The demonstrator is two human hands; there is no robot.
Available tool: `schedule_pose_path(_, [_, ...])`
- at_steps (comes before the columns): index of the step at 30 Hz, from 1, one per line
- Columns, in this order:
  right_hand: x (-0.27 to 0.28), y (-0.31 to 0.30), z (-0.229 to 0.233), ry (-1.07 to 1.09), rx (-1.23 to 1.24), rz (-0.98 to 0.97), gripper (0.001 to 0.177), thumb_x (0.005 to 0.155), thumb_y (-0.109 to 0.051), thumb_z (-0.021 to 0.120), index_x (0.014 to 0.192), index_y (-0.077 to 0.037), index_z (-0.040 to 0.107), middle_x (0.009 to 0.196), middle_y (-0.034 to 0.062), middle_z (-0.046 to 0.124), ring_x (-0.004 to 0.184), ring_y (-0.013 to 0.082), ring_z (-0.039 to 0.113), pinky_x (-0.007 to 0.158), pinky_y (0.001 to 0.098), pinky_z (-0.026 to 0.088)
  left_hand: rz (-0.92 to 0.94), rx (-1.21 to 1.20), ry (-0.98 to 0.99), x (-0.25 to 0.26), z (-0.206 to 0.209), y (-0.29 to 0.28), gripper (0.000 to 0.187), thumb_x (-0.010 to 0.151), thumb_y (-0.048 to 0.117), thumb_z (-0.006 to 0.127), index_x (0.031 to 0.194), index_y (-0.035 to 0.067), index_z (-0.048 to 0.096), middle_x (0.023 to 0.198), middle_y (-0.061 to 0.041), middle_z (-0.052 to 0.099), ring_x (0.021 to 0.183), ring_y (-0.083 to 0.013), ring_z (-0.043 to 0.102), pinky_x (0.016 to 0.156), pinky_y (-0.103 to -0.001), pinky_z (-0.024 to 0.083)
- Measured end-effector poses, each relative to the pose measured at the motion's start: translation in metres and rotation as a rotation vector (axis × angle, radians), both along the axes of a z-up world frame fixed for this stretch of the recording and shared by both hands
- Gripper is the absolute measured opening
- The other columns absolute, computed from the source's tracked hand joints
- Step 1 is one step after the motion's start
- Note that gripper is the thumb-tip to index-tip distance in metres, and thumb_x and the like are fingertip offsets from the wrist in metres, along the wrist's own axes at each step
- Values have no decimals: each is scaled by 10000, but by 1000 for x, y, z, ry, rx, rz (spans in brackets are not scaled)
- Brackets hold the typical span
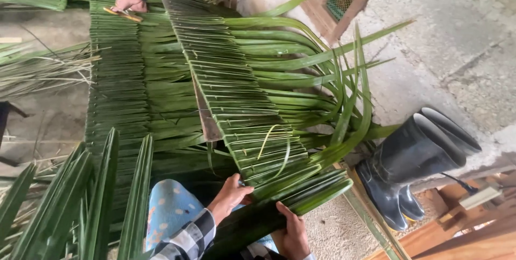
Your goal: Weaving palm leaves over a wooden slat to create a thatched panel
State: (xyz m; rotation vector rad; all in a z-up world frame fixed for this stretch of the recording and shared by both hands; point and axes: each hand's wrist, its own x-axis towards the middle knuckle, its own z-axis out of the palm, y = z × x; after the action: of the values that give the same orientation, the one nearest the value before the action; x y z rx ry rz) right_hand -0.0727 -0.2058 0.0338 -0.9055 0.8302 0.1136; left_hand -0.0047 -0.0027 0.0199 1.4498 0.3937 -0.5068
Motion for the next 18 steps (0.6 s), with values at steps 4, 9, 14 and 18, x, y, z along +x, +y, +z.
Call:
schedule_pose_path(4, [-5,-5,21,62,-129,77,238,897,-29,708,1004,183,717,894,244,712,729,305,629,678,378,476,5,-105,25,-3,19,-3,319,876,4,730,1146,-38,566,931,-160,667,710,-225,665,561,-326,595])
schedule_pose_path(9, [-9,-13,9,43,-63,-26,229,871,3,720,1022,172,682,892,221,689,710,295,627,654,363,496,-23,-88,-2,-13,49,-7,354,874,7,712,1210,1,600,953,-143,703,718,-211,681,590,-309,601])
schedule_pose_path(14, [-15,-22,5,48,-55,-64,244,885,-10,706,1041,173,667,913,227,683,714,280,617,639,346,486,-49,-72,-41,-17,51,-12,310,871,12,734,1148,-6,597,960,-139,737,682,-195,711,568,-278,613])
schedule_pose_path(18, [-21,-31,7,15,-83,-52,238,881,-23,712,1040,145,657,897,210,672,709,286,620,636,360,497,-182,188,-85,-20,69,-16,499,886,182,754,1284,18,502,896,-76,656,680,-149,650,570,-257,563])
